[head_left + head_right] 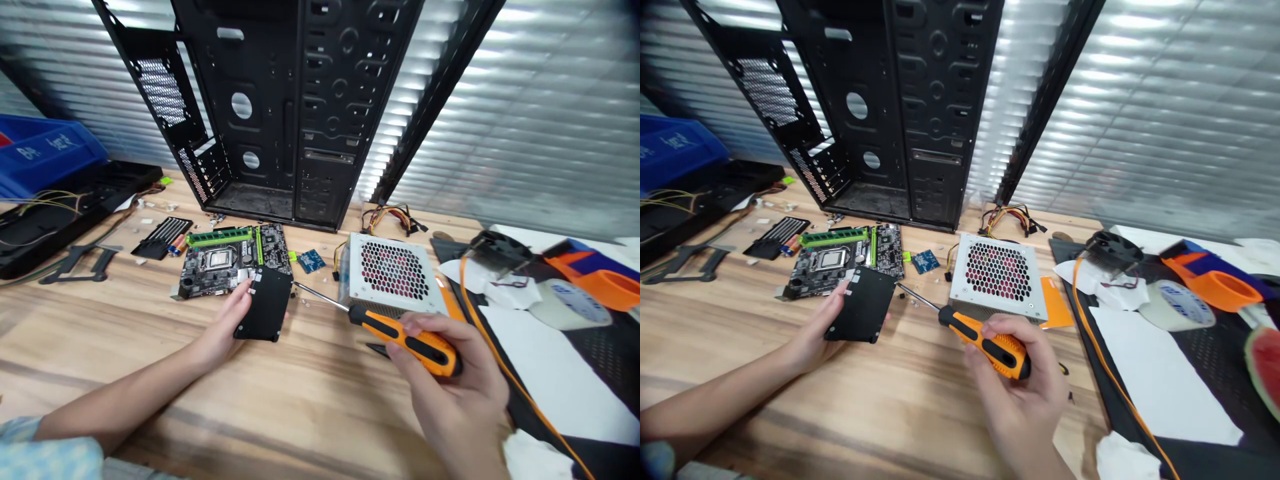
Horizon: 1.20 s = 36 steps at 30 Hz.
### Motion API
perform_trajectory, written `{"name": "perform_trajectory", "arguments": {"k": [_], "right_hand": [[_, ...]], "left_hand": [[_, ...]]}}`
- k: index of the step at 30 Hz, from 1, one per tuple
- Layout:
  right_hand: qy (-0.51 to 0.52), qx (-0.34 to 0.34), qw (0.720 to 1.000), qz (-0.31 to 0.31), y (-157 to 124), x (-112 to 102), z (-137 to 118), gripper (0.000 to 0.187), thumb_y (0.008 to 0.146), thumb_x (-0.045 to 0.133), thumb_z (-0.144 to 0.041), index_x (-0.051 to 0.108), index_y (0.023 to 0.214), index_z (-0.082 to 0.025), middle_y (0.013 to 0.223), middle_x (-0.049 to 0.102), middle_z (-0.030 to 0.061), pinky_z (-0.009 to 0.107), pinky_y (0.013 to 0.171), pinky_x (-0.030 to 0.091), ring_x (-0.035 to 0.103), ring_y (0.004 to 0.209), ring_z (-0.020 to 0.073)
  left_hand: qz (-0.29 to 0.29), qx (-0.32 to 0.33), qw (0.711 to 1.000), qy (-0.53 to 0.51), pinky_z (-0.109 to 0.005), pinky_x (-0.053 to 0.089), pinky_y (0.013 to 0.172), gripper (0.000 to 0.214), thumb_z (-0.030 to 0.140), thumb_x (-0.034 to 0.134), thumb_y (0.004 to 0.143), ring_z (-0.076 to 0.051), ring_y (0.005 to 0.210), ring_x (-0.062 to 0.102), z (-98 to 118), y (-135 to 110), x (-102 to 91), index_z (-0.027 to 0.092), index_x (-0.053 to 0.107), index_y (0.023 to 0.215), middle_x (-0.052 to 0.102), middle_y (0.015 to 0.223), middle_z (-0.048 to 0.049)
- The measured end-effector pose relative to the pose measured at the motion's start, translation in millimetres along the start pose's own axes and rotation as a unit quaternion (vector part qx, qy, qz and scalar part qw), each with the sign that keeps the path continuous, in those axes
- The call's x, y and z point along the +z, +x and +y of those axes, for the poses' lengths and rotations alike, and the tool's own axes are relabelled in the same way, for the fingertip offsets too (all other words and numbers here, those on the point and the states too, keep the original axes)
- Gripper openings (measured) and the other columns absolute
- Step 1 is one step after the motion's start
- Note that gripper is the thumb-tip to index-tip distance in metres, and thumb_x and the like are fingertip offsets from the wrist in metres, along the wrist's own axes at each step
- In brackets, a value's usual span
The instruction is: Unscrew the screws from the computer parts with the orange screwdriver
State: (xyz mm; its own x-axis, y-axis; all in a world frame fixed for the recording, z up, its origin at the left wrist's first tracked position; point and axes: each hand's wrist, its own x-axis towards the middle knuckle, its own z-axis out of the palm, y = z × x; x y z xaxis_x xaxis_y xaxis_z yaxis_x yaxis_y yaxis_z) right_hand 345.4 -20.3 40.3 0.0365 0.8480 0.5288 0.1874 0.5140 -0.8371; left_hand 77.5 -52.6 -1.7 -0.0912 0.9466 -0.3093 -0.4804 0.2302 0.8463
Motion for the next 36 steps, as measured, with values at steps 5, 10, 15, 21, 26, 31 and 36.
{"name": "perform_trajectory", "arguments": {"k": [5,10,15,21,26,31,36], "right_hand": [[-0.004,0.0,1.0,-0.017,1.9,-2.6,1.6,0.025,0.074,0.07,-0.008,0.063,0.094,-0.021,0.084,0.061,0.0029,0.028,0.066,0.055,0.064,0.082,0.0182],[-0.011,-0.023,0.999,-0.027,3.1,-2.7,3.6,0.021,0.078,0.068,-0.007,0.062,0.093,-0.021,0.08,0.061,0.001,0.026,0.07,0.055,0.064,0.081,0.0155],[-0.075,-0.033,0.995,-0.054,6.7,-3.8,1.0,0.029,0.079,0.068,-0.012,0.061,0.106,-0.021,0.098,0.066,0.0056,0.027,0.074,0.057,0.066,0.084,0.0158],[-0.187,0.009,0.972,-0.139,9.3,-14.6,8.4,0.02,0.089,0.06,-0.028,0.065,0.106,-0.02,0.063,0.063,-0.0016,0.019,0.042,0.045,0.058,0.045,0.0105],[-0.109,0.079,0.976,-0.17,15.8,-15.1,7.3,0.025,0.075,0.074,-0.027,0.065,0.097,-0.02,0.087,0.069,0.0043,0.022,0.048,0.053,0.064,0.056,0.0127],[-0.054,0.201,0.951,-0.227,4.0,-13.6,6.9,0.044,0.073,0.076,-0.03,0.062,0.113,-0.021,0.091,0.07,0.0046,0.022,0.044,0.052,0.062,0.052,0.0121],[-0.041,0.255,0.927,-0.273,-20.7,-13.7,17.4,0.028,0.093,0.053,-0.038,0.067,0.105,-0.018,0.072,0.07,0.0032,0.021,0.038,0.046,0.059,0.045,0.013]], "left_hand": [[-0.01,0.014,1.0,0.022,-0.043,0.058,0.081,0.07,0.057,0.069,0.078,-0.031,0.095,0.071,-1.3,1.6,-3.8,0.027,0.046,0.137,0.07,0.116,-0.0123],[-0.006,0.017,0.999,0.038,-0.039,0.059,0.074,0.069,0.057,0.071,0.075,-0.031,0.091,0.071,1.1,2.4,-3.8,0.024,0.052,0.133,0.07,0.115,-0.0128],[-0.005,0.019,0.999,0.04,-0.037,0.058,0.071,0.065,0.056,0.073,0.074,-0.029,0.086,0.072,3.4,3.7,-3.9,0.024,0.057,0.128,0.072,0.108,-0.0106],[0.012,0.03,0.998,0.051,-0.037,0.058,0.073,0.062,0.053,0.075,0.073,-0.029,0.089,0.071,6.9,6.3,-5.2,0.024,0.059,0.126,0.072,0.107,-0.0096],[0.025,0.039,0.996,0.074,-0.035,0.056,0.071,0.061,0.052,0.078,0.069,-0.029,0.088,0.071,8.8,7.9,-6.7,0.023,0.062,0.121,0.072,0.105,-0.0085],[-0.022,0.066,0.988,0.136,-0.032,0.054,0.073,0.051,0.051,0.075,0.073,-0.027,0.091,0.069,7.4,9.5,-12.6,0.024,0.065,0.115,0.07,0.11,-0.0078],[-0.049,0.108,0.965,0.232,-0.033,0.05,0.084,0.044,0.049,0.074,0.074,-0.028,0.105,0.062,8.7,12.4,-16.6,0.022,0.07,0.107,0.064,0.121,-0.0087]]}}
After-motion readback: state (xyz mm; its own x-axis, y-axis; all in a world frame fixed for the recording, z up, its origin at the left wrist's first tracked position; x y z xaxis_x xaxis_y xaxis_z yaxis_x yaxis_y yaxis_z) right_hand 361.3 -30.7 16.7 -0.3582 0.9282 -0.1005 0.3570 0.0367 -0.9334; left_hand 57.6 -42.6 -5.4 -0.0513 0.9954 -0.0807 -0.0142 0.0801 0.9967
